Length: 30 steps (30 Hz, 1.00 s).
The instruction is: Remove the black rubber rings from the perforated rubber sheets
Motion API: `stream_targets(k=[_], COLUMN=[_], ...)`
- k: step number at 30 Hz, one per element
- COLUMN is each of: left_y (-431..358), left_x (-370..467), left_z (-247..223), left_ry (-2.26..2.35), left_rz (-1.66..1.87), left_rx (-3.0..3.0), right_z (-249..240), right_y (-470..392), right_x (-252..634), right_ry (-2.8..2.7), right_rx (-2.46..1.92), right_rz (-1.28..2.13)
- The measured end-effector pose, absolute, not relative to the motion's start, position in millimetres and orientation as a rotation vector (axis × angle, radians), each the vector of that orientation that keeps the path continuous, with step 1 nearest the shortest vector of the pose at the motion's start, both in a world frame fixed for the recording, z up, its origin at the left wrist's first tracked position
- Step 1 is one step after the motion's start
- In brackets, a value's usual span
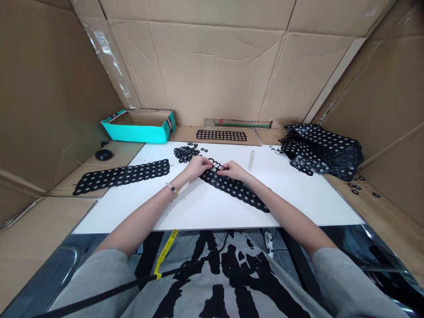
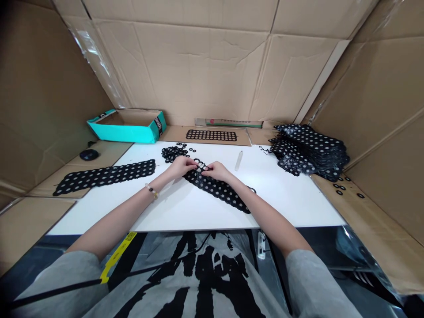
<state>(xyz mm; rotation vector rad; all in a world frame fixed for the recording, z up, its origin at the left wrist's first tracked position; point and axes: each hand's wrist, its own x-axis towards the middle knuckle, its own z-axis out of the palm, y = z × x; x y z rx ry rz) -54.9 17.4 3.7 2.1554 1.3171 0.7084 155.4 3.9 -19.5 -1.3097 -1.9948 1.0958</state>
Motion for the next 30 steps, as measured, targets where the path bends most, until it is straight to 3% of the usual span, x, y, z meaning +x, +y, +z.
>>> stream_targets(k=[6, 13, 21, 30], left_y=[52, 52, 5, -11], left_x=[-107, -125, -57, -40], left_z=[13, 11, 21, 11], left_ry=[1.694, 1.906, 1.037, 1.140], left_rz=[1.180, 1.146, 0.652, 0.766], left_rx=[1.796, 2.136, 2.538, 2.557], right_z=[-16, -1, 0, 12], right_y=[1, -1, -2, -8], right_x=[159, 170, 166, 173], right_ry=[-2.020, -2.103, -1.861, -1.768], right_rx=[-1.276, -1.261, -1.469, -1.040], right_rz=[1.163, 1.260, 1.303, 1.653])
